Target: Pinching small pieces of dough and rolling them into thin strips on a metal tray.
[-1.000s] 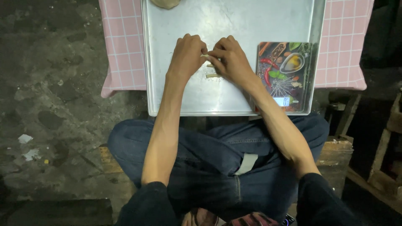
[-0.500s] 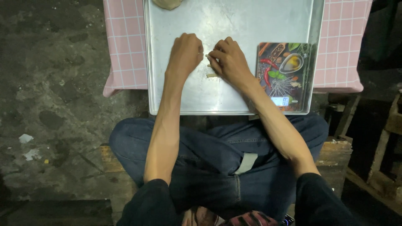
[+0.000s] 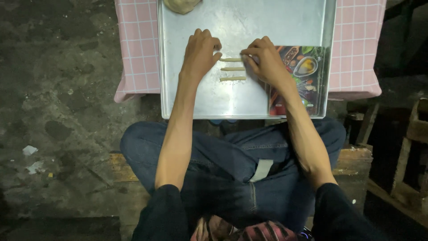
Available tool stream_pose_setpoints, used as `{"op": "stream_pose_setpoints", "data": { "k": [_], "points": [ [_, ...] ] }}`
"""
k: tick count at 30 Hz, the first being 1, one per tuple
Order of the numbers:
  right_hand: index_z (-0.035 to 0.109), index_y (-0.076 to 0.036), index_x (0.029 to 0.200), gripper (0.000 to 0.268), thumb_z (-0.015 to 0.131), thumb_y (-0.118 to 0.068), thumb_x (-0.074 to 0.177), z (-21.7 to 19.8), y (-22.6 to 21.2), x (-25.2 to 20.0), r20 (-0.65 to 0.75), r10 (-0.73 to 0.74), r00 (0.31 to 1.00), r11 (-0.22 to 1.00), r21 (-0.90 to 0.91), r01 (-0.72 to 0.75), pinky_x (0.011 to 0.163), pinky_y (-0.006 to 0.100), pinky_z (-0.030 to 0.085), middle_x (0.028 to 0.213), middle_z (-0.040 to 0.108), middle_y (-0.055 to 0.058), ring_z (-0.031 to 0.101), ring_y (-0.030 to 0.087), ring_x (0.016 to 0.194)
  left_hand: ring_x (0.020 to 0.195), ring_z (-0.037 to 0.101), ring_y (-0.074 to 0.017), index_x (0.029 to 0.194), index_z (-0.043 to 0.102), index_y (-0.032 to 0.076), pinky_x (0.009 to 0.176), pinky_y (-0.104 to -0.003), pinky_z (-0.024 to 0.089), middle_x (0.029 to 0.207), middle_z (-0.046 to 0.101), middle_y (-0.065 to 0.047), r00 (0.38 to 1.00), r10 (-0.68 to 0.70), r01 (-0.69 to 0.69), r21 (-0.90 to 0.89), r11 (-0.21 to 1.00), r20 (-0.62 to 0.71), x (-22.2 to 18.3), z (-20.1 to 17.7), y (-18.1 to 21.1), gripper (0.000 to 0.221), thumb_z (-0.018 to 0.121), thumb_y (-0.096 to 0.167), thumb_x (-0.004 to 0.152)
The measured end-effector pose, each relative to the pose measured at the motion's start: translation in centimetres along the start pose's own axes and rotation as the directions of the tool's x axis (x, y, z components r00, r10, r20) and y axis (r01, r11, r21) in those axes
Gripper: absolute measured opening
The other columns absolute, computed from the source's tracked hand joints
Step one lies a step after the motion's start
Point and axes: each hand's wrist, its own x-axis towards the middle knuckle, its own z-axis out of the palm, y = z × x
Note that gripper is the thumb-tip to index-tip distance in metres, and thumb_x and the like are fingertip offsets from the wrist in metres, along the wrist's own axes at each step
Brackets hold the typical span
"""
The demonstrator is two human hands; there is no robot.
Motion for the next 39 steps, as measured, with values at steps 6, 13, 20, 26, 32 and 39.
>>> {"op": "stream_pose_setpoints", "data": {
  "k": [6,13,20,26,32,39],
  "points": [
    [0.080,-0.001,0.110,0.014,0.074,-0.011,0.102,1.7,0.7,-0.6,-0.075,-0.096,0.993,0.991,-0.100,0.089,0.078,0.042,0.042,0.098,0.059,0.012,0.049,0.029,0.089,0.085,0.052,-0.0286,0.079,0.082,0.013,0.070,-0.040,0.047,0.082,0.064,-0.008,0.999,0.037,-0.038,0.030,0.999,0.024,-0.5,0.5,0.3,0.016,0.074,0.001,0.087],
    [0.075,0.002,0.121,0.021,0.065,-0.008,0.106,0.5,0.1,-0.4,-0.060,-0.035,0.998,0.998,-0.063,0.031,0.081,0.040,0.042,0.098,0.066,0.015,0.051,0.027,0.088,0.094,0.058,-0.0329,0.101,0.076,0.007,0.080,-0.044,0.048,0.098,0.066,-0.013,0.996,-0.073,0.071,-0.041,0.997,-0.045,-1.5,-2.0,-0.6,0.017,0.083,0.017,0.089],
    [0.073,0.005,0.126,0.029,0.071,-0.002,0.098,1.9,-0.3,3.0,-0.086,-0.118,0.989,0.993,-0.009,0.117,0.082,0.044,0.045,0.104,0.065,0.018,0.054,0.033,0.096,0.099,0.060,-0.0352,0.105,0.077,0.006,0.086,-0.048,0.049,0.106,0.068,-0.015,0.973,-0.230,0.230,0.039,0.972,-0.016,-2.4,-1.6,-1.2,0.021,0.083,0.016,0.087],
    [0.082,-0.009,0.113,0.020,0.083,-0.018,0.095,6.1,2.0,7.0,-0.028,-0.193,0.981,0.981,0.000,0.193,0.072,0.040,0.046,0.102,0.061,0.011,0.053,0.030,0.090,0.081,0.061,-0.0316,0.088,0.079,0.006,0.079,-0.047,0.049,0.087,0.071,-0.010,0.989,-0.140,0.141,0.016,0.990,-0.052,-2.0,-1.4,-0.8,0.009,0.071,0.004,0.093],
    [0.081,-0.003,0.103,0.012,0.081,-0.012,0.096,2.7,1.1,4.3,0.025,-0.059,0.998,0.998,0.026,0.059,0.076,0.040,0.044,0.093,0.063,0.011,0.053,0.029,0.091,0.090,0.059,-0.0328,0.094,0.079,0.008,0.078,-0.045,0.047,0.091,0.071,-0.010,0.996,0.033,-0.031,0.019,0.999,-0.081,-0.2,1.1,-0.5,0.009,0.071,0.005,0.093],
    [0.074,0.004,0.125,0.026,0.067,-0.012,0.106,0.1,1.3,1.0,0.007,0.012,1.000,1.000,0.019,-0.012,0.080,0.039,0.045,0.097,0.061,0.016,0.053,0.029,0.094,0.089,0.057,-0.0317,0.100,0.080,0.008,0.082,-0.045,0.047,0.094,0.069,-0.010,1.000,-0.002,0.001,-0.035,0.999,-0.030,-0.5,-0.1,-0.4,0.011,0.075,0.004,0.091]
  ]
}}
